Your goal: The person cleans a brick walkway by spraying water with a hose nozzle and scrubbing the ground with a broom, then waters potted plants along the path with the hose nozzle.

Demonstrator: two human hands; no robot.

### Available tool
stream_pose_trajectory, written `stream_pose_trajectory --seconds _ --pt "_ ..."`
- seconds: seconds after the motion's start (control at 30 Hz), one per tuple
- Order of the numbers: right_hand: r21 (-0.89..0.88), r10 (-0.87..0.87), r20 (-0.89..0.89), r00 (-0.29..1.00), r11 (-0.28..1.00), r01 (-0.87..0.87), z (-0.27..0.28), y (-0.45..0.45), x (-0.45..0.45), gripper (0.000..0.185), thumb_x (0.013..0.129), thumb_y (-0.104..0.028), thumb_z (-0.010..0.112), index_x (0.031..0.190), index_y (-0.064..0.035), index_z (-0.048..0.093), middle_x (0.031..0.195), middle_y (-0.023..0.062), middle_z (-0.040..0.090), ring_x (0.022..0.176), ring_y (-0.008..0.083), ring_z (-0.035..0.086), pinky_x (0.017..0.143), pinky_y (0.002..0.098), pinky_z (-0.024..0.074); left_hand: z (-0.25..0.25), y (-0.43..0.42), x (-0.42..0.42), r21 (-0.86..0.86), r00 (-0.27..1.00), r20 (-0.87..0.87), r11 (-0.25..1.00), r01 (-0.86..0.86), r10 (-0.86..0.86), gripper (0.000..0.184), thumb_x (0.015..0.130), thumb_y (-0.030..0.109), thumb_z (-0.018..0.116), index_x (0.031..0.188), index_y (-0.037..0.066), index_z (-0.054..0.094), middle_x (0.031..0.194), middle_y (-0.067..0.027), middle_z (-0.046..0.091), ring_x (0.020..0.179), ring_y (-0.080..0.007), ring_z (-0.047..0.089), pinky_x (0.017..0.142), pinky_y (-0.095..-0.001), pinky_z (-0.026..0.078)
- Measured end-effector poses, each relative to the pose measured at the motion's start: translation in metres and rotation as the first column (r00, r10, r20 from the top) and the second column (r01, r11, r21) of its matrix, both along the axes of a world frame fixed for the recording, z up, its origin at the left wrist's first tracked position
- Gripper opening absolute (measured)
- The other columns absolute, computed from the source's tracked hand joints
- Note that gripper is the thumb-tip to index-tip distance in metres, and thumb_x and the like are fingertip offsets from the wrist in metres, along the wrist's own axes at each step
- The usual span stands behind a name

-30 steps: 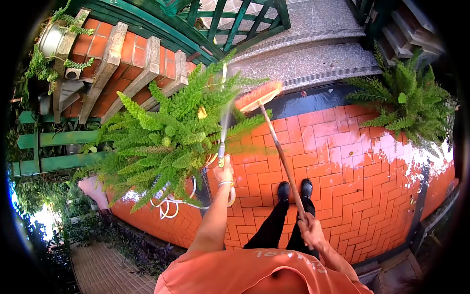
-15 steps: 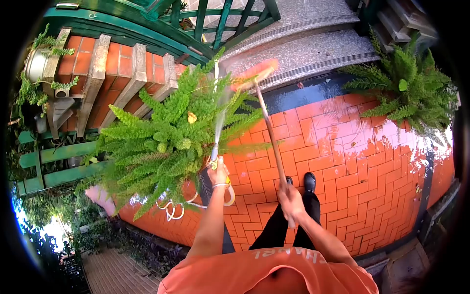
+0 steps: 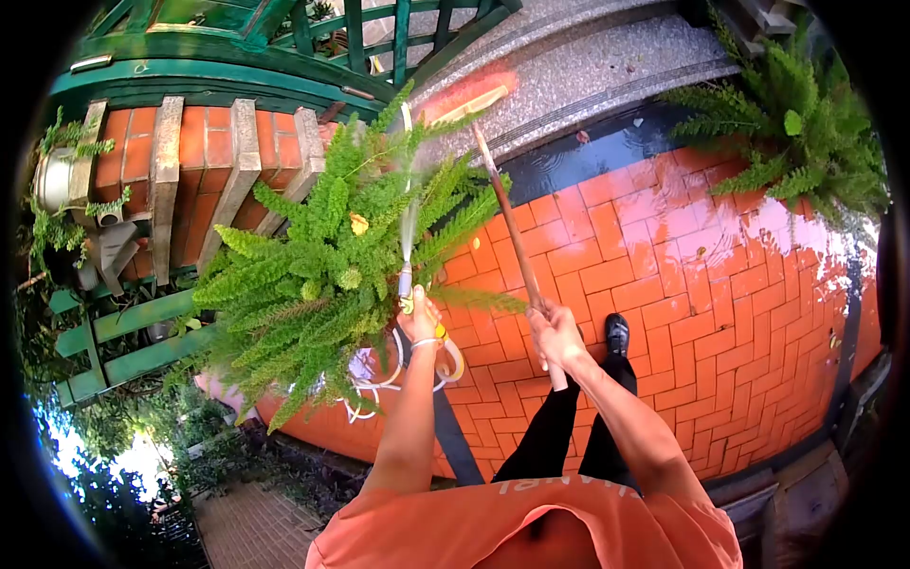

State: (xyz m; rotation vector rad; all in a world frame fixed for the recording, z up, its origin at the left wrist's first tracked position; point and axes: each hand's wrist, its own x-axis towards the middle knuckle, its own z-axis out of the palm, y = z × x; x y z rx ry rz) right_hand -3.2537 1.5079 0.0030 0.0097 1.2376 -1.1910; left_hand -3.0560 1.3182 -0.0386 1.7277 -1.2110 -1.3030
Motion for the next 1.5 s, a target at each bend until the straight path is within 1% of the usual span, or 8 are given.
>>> stream_pose_trajectory --seconds 0.23,0.3,0.4,0.57,1.0,1.17,1.4,1.5 --pt "0.030 0.030 0.024 0.999 0.999 -0.030 -0.014 -0.028 0.035 0.020 0.091 -0.015 0.047 0.105 -0.0016 0.045 0.054 0.0054 0.051 0.035 0.0154 0.049 0.030 0.0306 0.0411 -0.009 0.003 -0.013 -0.015 0.999 0.009 0.999 -0.052 0.052 0.035 0.086 0.029 0.064 0.068 0.004 0.050 0.053 -0.0045 0.048 0.042 -0.0133 0.047 0.038 -0.0270 0.040" --pt "0.106 0.219 -0.418 0.882 0.976 -0.192 -0.015 -0.044 0.045 0.026 0.093 -0.018 0.044 0.107 0.0041 0.043 0.066 0.0183 0.058 0.038 0.0261 0.054 0.030 0.0345 0.0422 -0.005 0.008 -0.013 -0.022 0.999 0.008 0.999 -0.048 0.048 0.035 0.086 0.030 0.064 0.068 0.004 0.050 0.052 -0.0041 0.048 0.041 -0.0133 0.047 0.037 -0.0273 0.040" --pt "0.148 0.439 -0.493 0.751 0.893 -0.425 -0.025 0.012 0.036 0.027 0.080 -0.008 0.051 0.103 0.0038 0.042 0.077 0.0300 0.058 0.072 0.0449 0.061 0.064 0.0490 0.0501 -0.003 0.005 -0.012 0.004 0.999 0.031 0.999 -0.039 0.039 0.039 0.084 0.034 0.066 0.065 0.005 0.049 0.051 -0.0033 0.048 0.041 -0.0132 0.049 0.036 -0.0265 0.040" --pt "0.034 0.232 -0.189 0.954 0.973 -0.230 -0.001 0.127 0.020 0.013 0.087 -0.012 0.053 0.087 0.0002 0.047 0.057 0.0061 0.048 0.046 0.0107 0.047 0.042 0.0286 0.0398 -0.003 -0.001 -0.005 0.023 0.995 0.043 0.995 -0.096 0.095 0.043 0.082 0.038 0.069 0.062 0.007 0.048 0.051 -0.0032 0.048 0.041 -0.0143 0.051 0.036 -0.0264 0.041" --pt "0.210 0.466 -0.542 0.700 0.881 -0.424 -0.072 0.008 0.078 0.032 0.081 -0.006 0.053 0.102 0.0088 0.034 0.076 0.0227 0.059 0.057 0.0357 0.062 0.055 0.0434 0.0543 -0.005 -0.012 -0.010 0.005 0.971 0.231 0.998 -0.058 0.055 0.047 0.081 0.041 0.069 0.057 0.007 0.047 0.045 -0.0017 0.044 0.034 -0.0119 0.041 0.033 -0.0267 0.036" --pt "0.122 0.336 -0.155 0.929 0.940 -0.319 -0.002 0.101 0.024 0.017 0.084 -0.008 0.049 0.096 0.0029 0.044 0.061 0.0096 0.051 0.043 0.0210 0.056 0.033 0.0317 0.0426 -0.002 -0.026 -0.021 -0.008 0.962 0.272 1.000 -0.004 0.006 0.050 0.079 0.045 0.070 0.056 0.007 0.047 0.044 -0.0025 0.044 0.034 -0.0128 0.041 0.033 -0.0276 0.034" --pt "-0.030 0.137 -0.511 0.848 0.984 -0.177 0.000 0.080 0.022 0.014 0.086 -0.009 0.047 0.093 0.0025 0.045 0.056 0.0156 0.052 0.054 0.0297 0.061 0.048 0.0384 0.0469 -0.006 -0.040 -0.030 0.011 0.950 0.312 1.000 0.011 -0.013 0.046 0.081 0.040 0.069 0.057 0.009 0.046 0.044 0.0000 0.041 0.034 -0.0115 0.039 0.032 -0.0272 0.031" --pt "0.105 0.323 -0.289 0.901 0.946 -0.305 -0.038 -0.003 0.020 0.018 0.085 -0.008 0.047 0.097 0.0043 0.042 0.060 0.0206 0.056 0.055 0.0335 0.061 0.050 0.0423 0.0507 -0.006 -0.041 -0.033 0.002 0.944 0.330 1.000 0.029 -0.028 0.044 0.082 0.039 0.068 0.058 0.009 0.046 0.045 0.0015 0.040 0.034 -0.0102 0.038 0.032 -0.0264 0.030"
